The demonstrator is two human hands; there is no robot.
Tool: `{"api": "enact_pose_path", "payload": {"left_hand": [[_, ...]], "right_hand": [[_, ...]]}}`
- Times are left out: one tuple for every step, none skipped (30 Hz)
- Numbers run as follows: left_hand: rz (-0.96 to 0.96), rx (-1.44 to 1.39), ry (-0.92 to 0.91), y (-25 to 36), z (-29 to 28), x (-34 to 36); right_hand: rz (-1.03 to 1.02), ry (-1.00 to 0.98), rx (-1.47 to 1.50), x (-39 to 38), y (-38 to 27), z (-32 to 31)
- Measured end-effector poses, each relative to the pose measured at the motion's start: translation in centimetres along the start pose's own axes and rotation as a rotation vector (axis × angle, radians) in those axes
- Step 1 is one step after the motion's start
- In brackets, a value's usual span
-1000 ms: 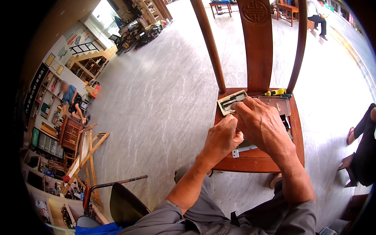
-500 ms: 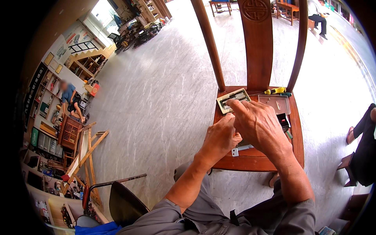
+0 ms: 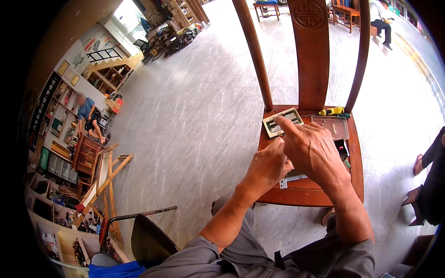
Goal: The person disassembles a white electronic control unit on a wooden table, using a screwdriver to remove screws and separate the casing. They manipulate the internal circuit board and components, occasionally placing screws on a clear plastic tray.
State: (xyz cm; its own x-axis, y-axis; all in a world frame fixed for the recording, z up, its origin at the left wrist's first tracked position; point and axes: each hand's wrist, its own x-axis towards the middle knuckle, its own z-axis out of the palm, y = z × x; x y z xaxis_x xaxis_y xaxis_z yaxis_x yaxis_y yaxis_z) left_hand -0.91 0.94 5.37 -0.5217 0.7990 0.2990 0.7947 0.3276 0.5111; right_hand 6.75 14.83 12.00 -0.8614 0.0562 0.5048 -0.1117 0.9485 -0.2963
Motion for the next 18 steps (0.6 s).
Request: {"api": "enact_pose_path", "payload": {"left_hand": [[0.012, -0.005, 0.007, -0.1, 0.1, 0.0], [0.023, -0.009, 0.013, -0.1, 0.2, -0.1], [0.020, 0.002, 0.021, -0.1, 0.2, -0.1], [0.017, 0.013, 0.029, -0.1, 0.2, -0.1], [0.016, 0.022, 0.037, 0.0, 0.2, 0.0], [0.027, 0.016, 0.055, -0.1, 0.3, 0.0], [0.039, 0.009, 0.072, -0.3, 0.6, 0.1], [0.046, 0.004, 0.088, -0.5, 0.8, 0.0], [0.048, 0.004, 0.096, -0.5, 0.8, 0.0], [0.050, 0.004, 0.103, -0.6, 0.8, -0.1], [0.056, 0.002, 0.111, -0.7, 0.7, 0.0], [0.060, -0.002, 0.106, -0.7, 0.7, 0.0], [0.063, -0.006, 0.100, -0.7, 0.7, 0.0], [0.065, -0.007, 0.095, -0.7, 0.7, 0.0], [0.058, -0.007, 0.086, -0.7, 0.6, 0.0], [0.051, -0.006, 0.077, -0.7, 0.6, 0.1], [0.042, -0.006, 0.068, -0.7, 0.6, 0.1], [0.029, 0.000, 0.061, -0.7, 0.6, 0.1]], "right_hand": [[0.007, -0.003, -0.005, 0.0, 0.0, 0.0], [0.007, -0.008, -0.003, 0.0, 0.0, -0.1], [0.008, -0.013, 0.000, 0.1, 0.2, -0.1], [0.008, -0.018, 0.002, 0.1, 0.3, -0.1], [0.006, 0.002, -0.008, 0.1, 0.5, -0.2], [0.003, 0.023, -0.018, 0.1, 0.7, -0.3], [0.000, 0.044, -0.028, 0.1, 0.8, -0.5], [0.036, 0.048, -0.004, 0.2, 0.7, -0.8], [0.071, 0.052, 0.021, 0.4, 0.4, -1.5], [0.106, 0.056, 0.045, 0.5, 0.3, -1.8], [0.117, 0.092, 0.068, 0.6, 0.5, -1.9], [0.127, 0.128, 0.092, 0.6, 0.8, -2.1], [0.138, 0.164, 0.115, 0.7, 1.2, -2.2], [0.145, 0.200, 0.131, 0.7, 1.9, -1.9], [0.171, 0.185, 0.135, 0.6, 2.3, -2.0], [0.197, 0.171, 0.140, 0.5, 2.6, -2.1], [0.223, 0.154, 0.144, 0.5, 2.7, -2.1], [0.242, 0.145, 0.187, 0.5, 2.7, -2.2]]}}
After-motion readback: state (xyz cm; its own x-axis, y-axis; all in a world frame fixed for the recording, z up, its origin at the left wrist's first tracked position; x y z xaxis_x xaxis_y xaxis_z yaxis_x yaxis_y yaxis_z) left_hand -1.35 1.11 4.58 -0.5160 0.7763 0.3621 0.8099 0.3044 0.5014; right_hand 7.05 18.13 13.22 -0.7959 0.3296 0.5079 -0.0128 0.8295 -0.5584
